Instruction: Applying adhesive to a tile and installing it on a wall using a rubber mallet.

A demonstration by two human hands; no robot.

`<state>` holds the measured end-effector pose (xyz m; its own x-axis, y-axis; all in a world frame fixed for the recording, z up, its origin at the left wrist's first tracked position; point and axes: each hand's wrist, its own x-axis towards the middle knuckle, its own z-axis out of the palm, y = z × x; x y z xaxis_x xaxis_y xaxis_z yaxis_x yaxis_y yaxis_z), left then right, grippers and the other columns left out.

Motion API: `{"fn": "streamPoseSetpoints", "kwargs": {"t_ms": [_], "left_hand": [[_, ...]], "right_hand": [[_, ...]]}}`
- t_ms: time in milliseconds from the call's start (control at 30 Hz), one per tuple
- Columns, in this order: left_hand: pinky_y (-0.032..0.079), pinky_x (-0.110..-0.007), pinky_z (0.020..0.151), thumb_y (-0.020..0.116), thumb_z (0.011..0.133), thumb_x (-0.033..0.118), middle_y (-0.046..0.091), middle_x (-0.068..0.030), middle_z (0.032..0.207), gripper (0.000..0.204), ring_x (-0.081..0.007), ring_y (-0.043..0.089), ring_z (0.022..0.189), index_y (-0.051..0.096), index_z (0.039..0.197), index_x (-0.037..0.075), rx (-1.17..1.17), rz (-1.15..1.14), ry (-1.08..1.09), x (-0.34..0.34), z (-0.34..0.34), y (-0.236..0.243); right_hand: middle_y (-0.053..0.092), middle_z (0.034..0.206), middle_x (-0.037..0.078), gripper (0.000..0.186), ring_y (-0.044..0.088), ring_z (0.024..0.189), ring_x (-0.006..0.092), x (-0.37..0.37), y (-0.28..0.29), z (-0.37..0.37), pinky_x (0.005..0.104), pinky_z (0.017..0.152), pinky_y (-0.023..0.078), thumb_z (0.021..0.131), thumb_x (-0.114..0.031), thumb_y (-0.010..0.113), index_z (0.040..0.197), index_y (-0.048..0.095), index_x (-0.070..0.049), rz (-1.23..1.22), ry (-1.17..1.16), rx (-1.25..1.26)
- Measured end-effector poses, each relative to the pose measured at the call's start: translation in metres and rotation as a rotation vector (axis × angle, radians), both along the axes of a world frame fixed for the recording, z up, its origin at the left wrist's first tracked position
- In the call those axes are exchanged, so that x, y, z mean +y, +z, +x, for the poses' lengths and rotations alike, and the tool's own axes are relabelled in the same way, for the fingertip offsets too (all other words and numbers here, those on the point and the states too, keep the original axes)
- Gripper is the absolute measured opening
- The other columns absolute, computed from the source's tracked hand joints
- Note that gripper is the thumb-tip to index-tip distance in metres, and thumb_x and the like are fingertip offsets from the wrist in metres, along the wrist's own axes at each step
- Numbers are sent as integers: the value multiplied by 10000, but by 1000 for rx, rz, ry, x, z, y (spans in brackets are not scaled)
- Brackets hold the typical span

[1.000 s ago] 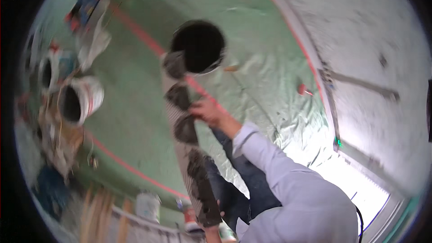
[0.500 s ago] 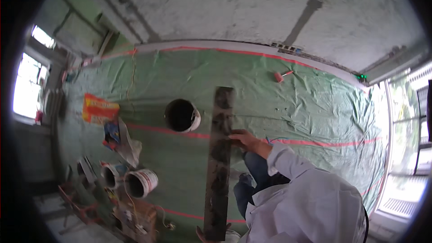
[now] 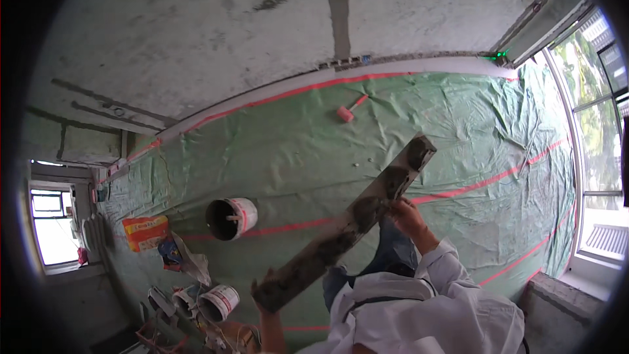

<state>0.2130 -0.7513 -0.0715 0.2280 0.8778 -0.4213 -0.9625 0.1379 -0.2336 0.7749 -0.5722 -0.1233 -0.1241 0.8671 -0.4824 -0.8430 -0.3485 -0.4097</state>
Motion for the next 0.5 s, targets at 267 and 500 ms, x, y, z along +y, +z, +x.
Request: {"fn": "streamPoseSetpoints", "kwargs": {"t_ms": [267, 500], "left_hand": [[285, -653, 1250, 429, 1032, 734, 394, -313, 1642, 934, -484, 379, 1514, 426, 1605, -3, 464, 120, -462, 305, 246, 24], [266, -642, 1272, 528, 1036, 663, 215, -294, 1731, 888, -429, 316, 1575, 264, 1697, 131, 208, 191, -68, 463, 397, 1]], "right_hand": [[746, 1079, 122, 111, 728, 1088, 295, 128, 29, 221, 491, 989, 590, 1038, -64, 571, 1066, 671, -26, -49, -248, -176], [730, 1201, 146, 204, 710, 1138, 299, 254, 34, 336, 462, 981, 587, 1023, -73, 570, 1190, 662, 1, -52, -386, -261]]}}
